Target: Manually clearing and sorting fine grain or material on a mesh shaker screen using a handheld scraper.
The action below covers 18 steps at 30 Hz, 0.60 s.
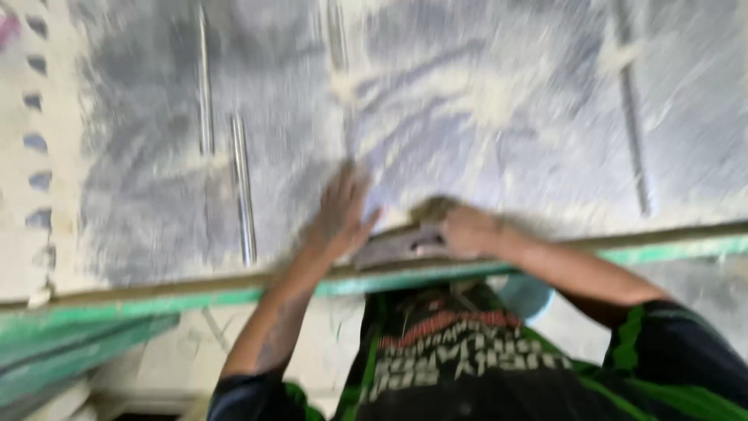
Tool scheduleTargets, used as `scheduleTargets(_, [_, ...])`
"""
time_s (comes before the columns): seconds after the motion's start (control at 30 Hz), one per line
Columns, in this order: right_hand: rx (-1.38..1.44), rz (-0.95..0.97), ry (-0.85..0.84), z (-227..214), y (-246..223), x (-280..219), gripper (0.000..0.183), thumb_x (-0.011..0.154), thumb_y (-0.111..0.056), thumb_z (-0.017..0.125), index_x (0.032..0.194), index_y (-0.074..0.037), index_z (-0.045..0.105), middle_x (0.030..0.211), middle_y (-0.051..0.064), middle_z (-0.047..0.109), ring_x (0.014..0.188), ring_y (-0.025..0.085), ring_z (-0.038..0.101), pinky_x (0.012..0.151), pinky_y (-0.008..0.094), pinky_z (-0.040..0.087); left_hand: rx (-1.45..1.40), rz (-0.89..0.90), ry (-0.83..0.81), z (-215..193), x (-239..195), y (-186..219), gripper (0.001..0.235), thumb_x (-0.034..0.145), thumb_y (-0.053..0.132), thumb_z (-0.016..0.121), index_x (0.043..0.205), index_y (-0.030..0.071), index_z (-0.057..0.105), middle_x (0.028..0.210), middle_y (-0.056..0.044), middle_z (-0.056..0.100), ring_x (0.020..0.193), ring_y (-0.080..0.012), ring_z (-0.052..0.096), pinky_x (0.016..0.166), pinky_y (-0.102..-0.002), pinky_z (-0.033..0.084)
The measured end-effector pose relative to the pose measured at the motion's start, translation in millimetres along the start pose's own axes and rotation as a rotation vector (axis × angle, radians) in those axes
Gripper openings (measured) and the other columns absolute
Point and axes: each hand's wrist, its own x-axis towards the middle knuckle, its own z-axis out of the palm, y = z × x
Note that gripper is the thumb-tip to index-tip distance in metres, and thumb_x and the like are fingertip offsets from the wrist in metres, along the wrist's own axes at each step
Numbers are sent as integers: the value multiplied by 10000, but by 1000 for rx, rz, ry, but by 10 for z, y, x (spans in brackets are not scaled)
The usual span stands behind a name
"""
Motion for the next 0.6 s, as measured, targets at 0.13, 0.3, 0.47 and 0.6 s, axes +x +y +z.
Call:
scheduleTargets(0.13, [-88,289,-428,-292,-182,136,502,1055,-651,426,1301,-245,588,926,92,721,849,239,691,811,437,605,72,165,-225,10,-3,311,812,1028,606,500,1491,-47,371,1597,-351,216,1498,-489,172,1191,-613,200])
scheduleTargets(0.3, [-69,547,-814,-167,72,-268,730,915,-761,282,1452,-341,541,614,61,573,454,128,471,432,334,485,108,222,-435,184,-27,480,752,1020,597,407,1539,58,332,1572,-238,267,1495,-404,202,1195,-619,183])
scheduleTargets(0.47, [-255,910,-860,-456,618,-830,594,983,-738,387,1171,-261,687,748,77,657,544,134,568,529,302,523,80,194,-344,115,24,65,698,1016,528,498,1503,37,400,1577,-247,290,1487,-418,239,1177,-588,258])
scheduleTargets(0.6, [-448,1100,-711,-778,273,-589,743,945,-793,387,1165,-161,711,700,107,730,524,209,662,498,358,523,-18,175,-156,-174,-54,81,664,1041,512,545,1485,28,449,1563,-195,380,1492,-393,332,1166,-575,366])
